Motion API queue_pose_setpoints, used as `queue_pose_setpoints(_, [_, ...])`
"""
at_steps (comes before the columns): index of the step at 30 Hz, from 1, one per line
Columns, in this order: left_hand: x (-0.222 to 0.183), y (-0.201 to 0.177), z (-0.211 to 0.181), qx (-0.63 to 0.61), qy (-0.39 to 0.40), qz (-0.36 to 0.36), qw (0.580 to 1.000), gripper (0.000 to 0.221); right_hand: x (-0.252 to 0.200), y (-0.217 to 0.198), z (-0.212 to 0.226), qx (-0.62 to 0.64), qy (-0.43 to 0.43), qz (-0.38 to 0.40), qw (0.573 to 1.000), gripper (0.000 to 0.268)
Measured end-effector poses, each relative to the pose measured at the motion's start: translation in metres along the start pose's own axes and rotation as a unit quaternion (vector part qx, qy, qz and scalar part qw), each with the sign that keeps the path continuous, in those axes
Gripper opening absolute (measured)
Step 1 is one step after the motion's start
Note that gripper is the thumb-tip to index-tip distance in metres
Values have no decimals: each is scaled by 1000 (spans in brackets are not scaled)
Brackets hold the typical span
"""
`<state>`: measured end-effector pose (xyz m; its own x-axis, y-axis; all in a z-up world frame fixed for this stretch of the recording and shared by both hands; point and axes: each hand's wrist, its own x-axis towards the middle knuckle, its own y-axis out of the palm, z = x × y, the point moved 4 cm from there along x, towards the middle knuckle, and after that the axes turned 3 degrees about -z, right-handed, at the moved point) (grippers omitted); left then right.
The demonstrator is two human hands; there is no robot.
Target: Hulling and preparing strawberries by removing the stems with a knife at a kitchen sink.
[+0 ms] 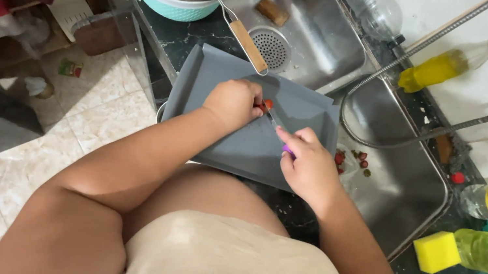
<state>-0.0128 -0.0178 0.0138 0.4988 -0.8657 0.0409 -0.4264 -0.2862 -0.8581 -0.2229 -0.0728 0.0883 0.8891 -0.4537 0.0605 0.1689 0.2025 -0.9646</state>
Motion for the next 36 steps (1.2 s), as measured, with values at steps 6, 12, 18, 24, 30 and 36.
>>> queue_pose_setpoints(6, [4,1,-2,14,12,-3,1000,23,3,1,6,-35,-5,-2,999,50])
queue_pose_setpoints(12, [7,6,4,22,28,6,999,24,13,-1,13,-49,-11,19,999,51])
queue_pose_setpoints(18, [6,7,3,26,34,9,999,23,30,17,13,-55,-35,23,998,51])
queue_pose_setpoints(24, [-1,-13,-5,16,19,27,999,23,23,29,12,-43,-34,32,998,56])
queue_pose_setpoints(30, [0,-9,-4,1,24,43,999,22,3,4,-1,-11,13,35,999,54])
queue_pose_setpoints(36, [5,-4,3,25,11,51,998,26,-5,-4,2,-24,16,16,999,49])
